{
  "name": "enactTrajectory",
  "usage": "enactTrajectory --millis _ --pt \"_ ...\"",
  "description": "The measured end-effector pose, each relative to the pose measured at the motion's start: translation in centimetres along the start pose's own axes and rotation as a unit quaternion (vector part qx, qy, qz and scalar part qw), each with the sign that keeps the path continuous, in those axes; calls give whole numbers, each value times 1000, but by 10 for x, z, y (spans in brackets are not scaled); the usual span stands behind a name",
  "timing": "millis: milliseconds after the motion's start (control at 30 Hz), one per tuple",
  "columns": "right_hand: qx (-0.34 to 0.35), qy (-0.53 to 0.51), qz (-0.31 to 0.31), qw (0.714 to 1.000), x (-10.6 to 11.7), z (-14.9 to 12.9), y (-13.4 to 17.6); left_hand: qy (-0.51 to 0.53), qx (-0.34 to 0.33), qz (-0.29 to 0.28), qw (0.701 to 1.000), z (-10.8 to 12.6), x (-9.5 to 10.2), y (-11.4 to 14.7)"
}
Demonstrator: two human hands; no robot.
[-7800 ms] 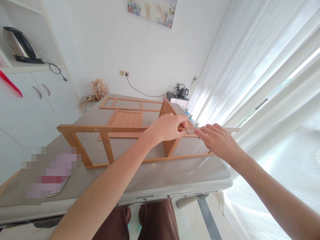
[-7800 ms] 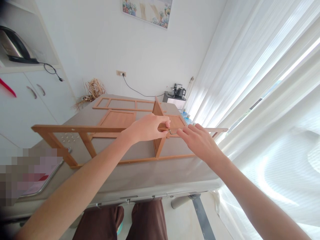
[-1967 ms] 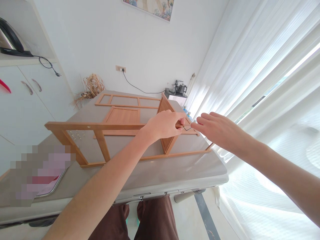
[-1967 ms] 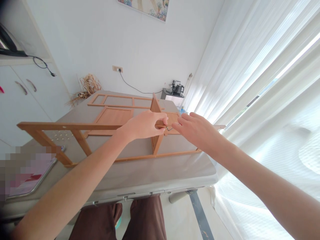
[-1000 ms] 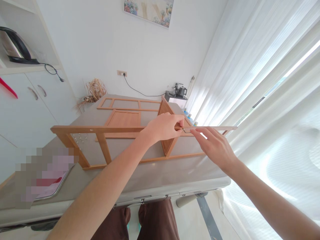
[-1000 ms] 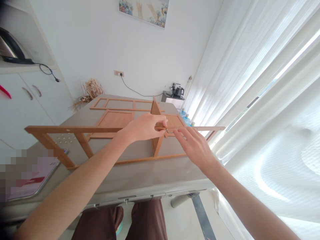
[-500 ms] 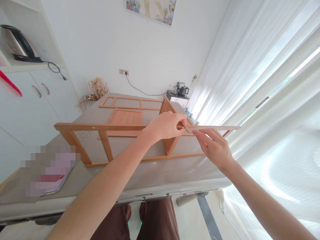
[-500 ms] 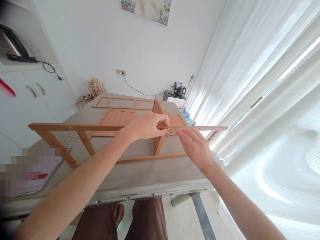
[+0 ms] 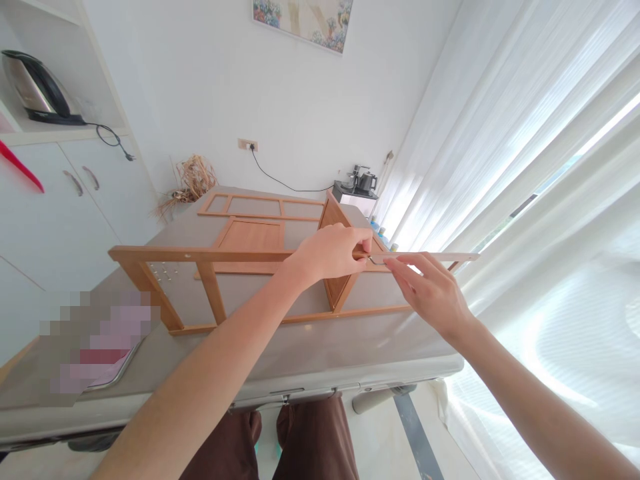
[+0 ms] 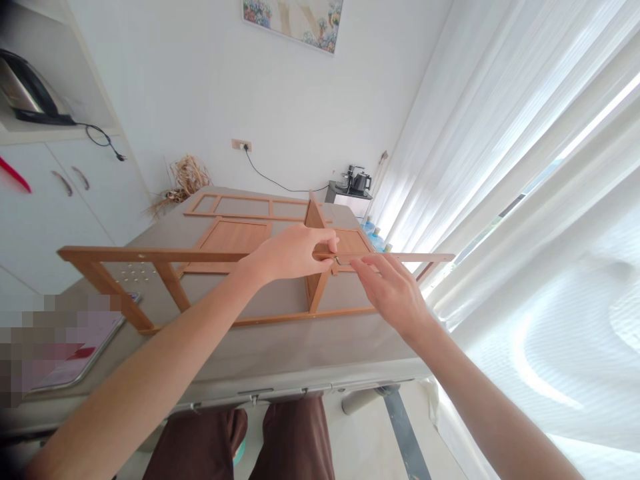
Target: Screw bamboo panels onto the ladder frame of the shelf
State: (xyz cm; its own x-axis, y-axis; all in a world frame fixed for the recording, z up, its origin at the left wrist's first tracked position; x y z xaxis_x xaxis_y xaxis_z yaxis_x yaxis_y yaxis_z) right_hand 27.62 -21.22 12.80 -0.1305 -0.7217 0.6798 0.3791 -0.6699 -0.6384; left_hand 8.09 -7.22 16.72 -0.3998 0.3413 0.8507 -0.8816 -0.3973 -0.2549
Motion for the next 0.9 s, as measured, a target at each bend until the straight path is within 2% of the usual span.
enactTrajectory --millis 333,567,733,900 --pt "-13 -20 -7 1000 -1 -2 -2 -5 1 0 1000 -2 -1 -1" --pt "-71 -98 -6 993 -10 -9 5 -6 3 2 1000 0 0 0" --pt "-113 -106 8 988 -20 -16 12 -3 10 -3 1000 -1 -1 0" --pt "-92 -92 35 991 -17 -23 11 -1 14 -5 1000 0 0 0"
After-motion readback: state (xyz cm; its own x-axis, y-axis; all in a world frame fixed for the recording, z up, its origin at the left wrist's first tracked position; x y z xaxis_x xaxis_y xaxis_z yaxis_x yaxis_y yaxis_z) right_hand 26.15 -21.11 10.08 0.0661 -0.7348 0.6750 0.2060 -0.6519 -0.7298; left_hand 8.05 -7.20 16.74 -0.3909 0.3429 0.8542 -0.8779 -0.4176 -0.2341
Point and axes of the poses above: each hand's wrist, its own y-axis away from the middle knuckle, its own x-axis out of the back of the hand, z = x × y, the point moved 1 cm from there along -y, towards the middle knuckle, and after that the axes turned 6 degrees about -z, right-handed, at the moved point
